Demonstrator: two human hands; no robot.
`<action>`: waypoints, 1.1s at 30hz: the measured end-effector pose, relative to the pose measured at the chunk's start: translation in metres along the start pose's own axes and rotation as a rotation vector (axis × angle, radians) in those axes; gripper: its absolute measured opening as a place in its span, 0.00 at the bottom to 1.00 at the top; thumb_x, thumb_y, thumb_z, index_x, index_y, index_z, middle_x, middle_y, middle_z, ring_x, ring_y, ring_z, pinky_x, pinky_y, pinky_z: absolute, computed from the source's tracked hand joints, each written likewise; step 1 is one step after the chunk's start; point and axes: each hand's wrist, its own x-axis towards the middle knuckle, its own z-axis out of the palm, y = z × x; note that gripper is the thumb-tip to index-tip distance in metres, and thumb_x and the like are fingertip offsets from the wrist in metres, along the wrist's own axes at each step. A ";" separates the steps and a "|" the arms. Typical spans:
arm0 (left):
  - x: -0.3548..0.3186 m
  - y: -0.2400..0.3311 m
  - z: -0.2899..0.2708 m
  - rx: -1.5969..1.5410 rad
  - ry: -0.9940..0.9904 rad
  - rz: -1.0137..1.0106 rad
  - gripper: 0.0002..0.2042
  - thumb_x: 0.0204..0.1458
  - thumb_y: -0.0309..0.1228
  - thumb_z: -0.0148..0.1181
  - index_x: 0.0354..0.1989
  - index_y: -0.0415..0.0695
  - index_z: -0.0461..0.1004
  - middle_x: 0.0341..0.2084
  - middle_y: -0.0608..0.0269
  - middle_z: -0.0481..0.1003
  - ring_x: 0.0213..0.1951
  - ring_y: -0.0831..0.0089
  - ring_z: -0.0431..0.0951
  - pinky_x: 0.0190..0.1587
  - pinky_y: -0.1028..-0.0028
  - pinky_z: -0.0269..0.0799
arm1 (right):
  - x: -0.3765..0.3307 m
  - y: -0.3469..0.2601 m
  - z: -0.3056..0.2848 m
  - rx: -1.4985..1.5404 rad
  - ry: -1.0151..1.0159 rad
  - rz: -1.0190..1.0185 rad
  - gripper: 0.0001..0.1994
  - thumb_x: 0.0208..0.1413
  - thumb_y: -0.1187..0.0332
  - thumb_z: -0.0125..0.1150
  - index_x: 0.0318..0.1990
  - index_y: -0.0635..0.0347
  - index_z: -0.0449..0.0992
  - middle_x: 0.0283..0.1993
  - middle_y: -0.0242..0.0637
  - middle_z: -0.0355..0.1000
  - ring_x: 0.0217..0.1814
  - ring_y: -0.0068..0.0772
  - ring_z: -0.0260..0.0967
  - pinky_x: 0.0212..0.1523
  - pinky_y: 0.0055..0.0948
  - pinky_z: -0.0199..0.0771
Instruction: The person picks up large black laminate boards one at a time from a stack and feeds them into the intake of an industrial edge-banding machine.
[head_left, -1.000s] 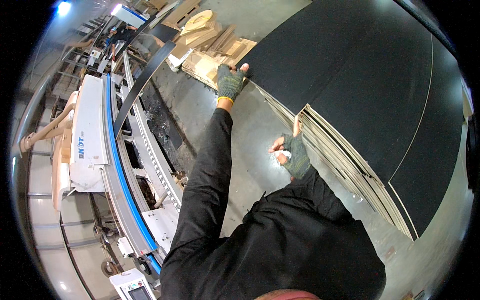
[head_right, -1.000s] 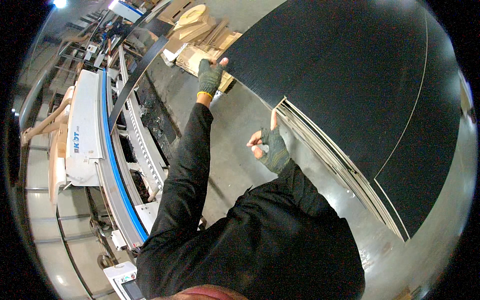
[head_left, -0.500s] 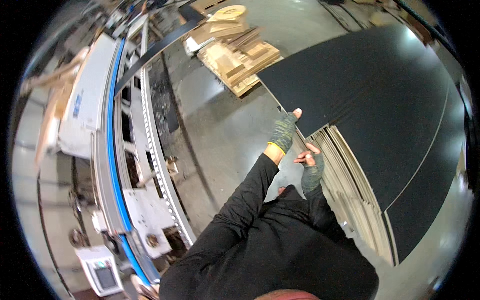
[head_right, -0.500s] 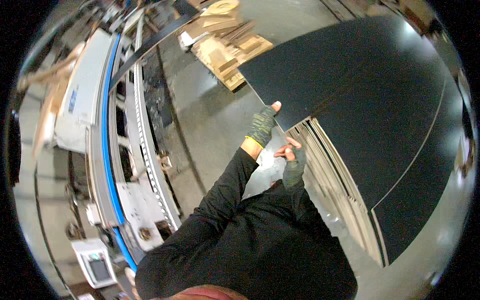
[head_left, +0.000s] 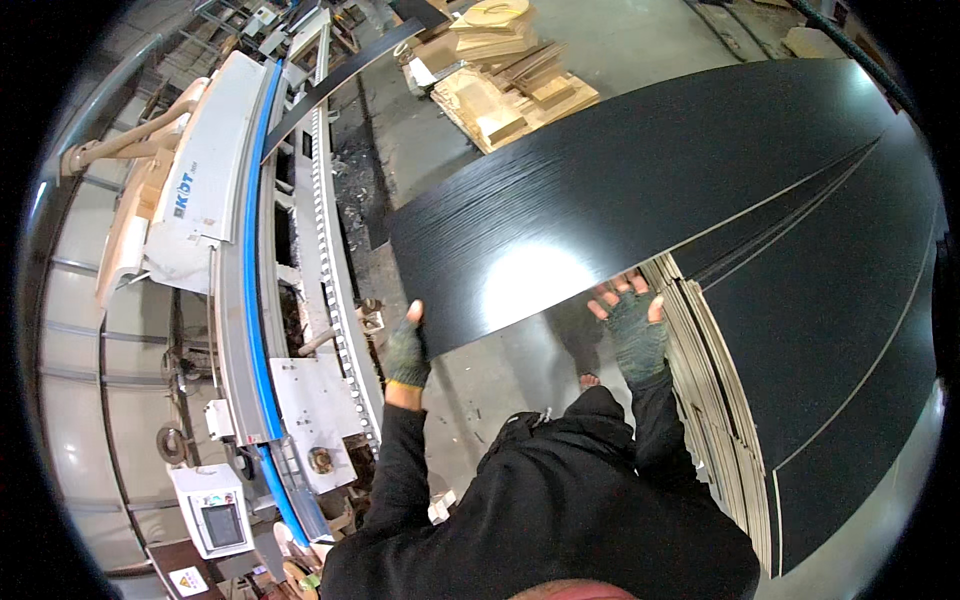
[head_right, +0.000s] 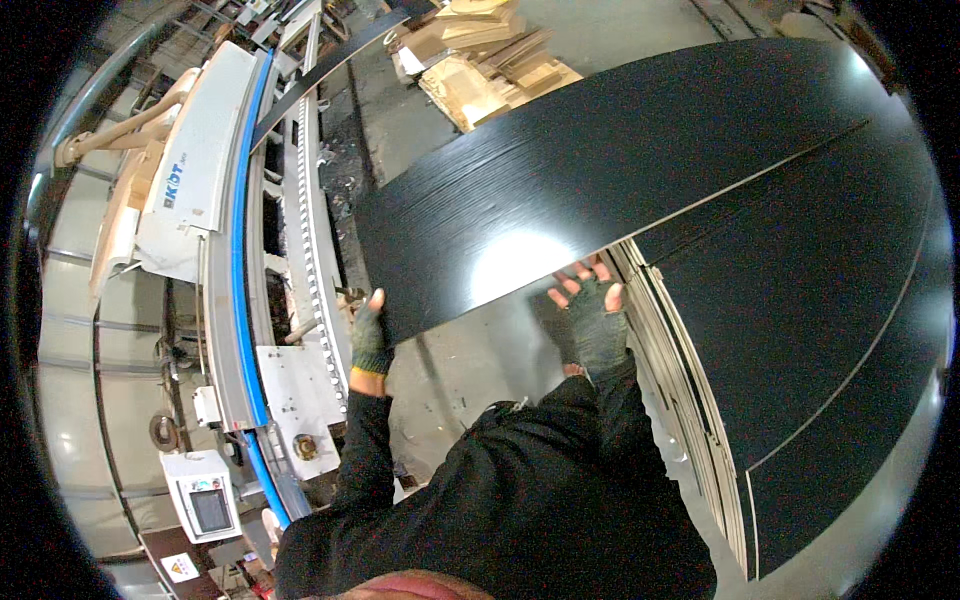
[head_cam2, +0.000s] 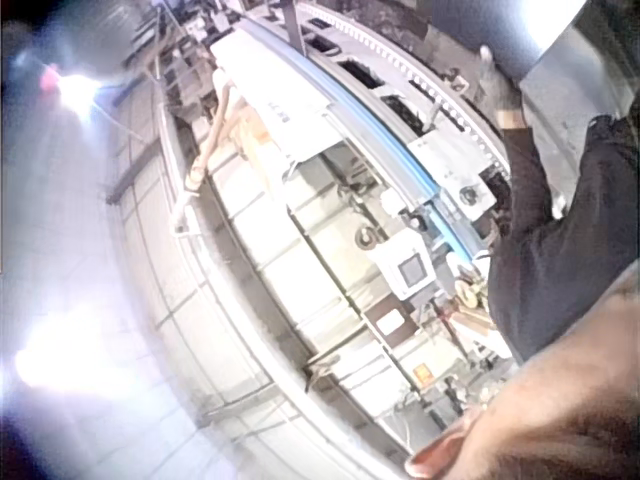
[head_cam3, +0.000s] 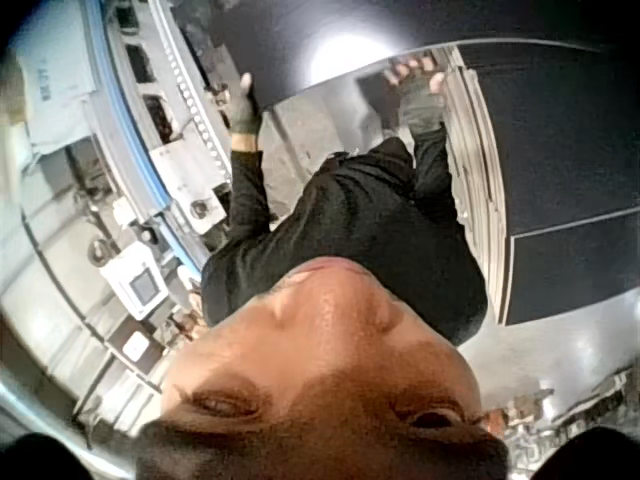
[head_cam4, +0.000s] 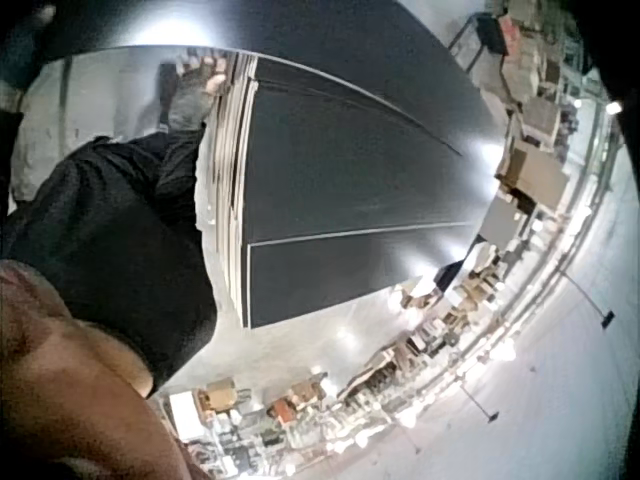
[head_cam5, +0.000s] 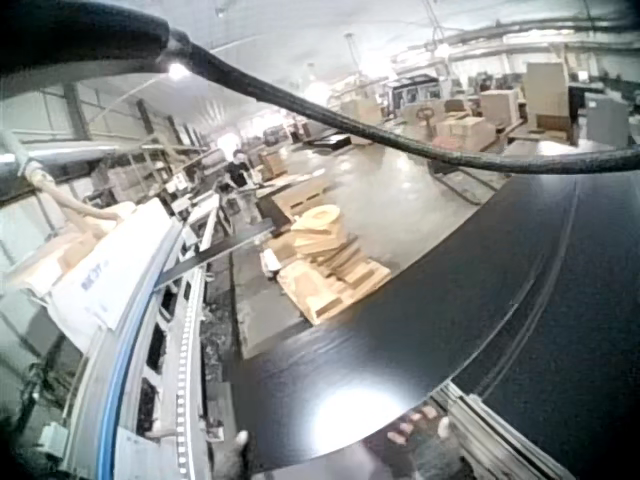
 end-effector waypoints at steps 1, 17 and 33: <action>-0.006 0.011 -0.023 -0.015 0.002 -0.031 0.23 0.55 0.39 0.65 0.54 0.36 0.73 0.49 0.60 0.77 0.48 0.69 0.75 0.53 0.69 0.71 | 0.008 0.006 -0.017 0.102 -0.040 0.006 0.37 0.60 0.41 0.57 0.66 0.60 0.59 0.63 0.51 0.63 0.63 0.47 0.64 0.62 0.53 0.67; -0.165 -0.052 -0.105 -0.859 0.146 0.177 0.35 0.54 0.68 0.48 0.52 0.47 0.75 0.48 0.55 0.78 0.52 0.55 0.75 0.63 0.53 0.63 | -0.045 0.068 0.114 -0.618 0.098 0.427 0.18 0.60 0.58 0.58 0.46 0.65 0.75 0.45 0.42 0.76 0.44 0.33 0.75 0.48 0.34 0.76; -0.227 -0.086 -0.267 -1.050 0.423 0.134 0.17 0.56 0.35 0.61 0.46 0.32 0.75 0.45 0.52 0.78 0.47 0.61 0.78 0.55 0.62 0.74 | -0.029 0.020 0.025 -0.847 0.606 0.222 0.58 0.47 0.25 0.53 0.71 0.68 0.47 0.71 0.59 0.51 0.71 0.53 0.54 0.66 0.52 0.64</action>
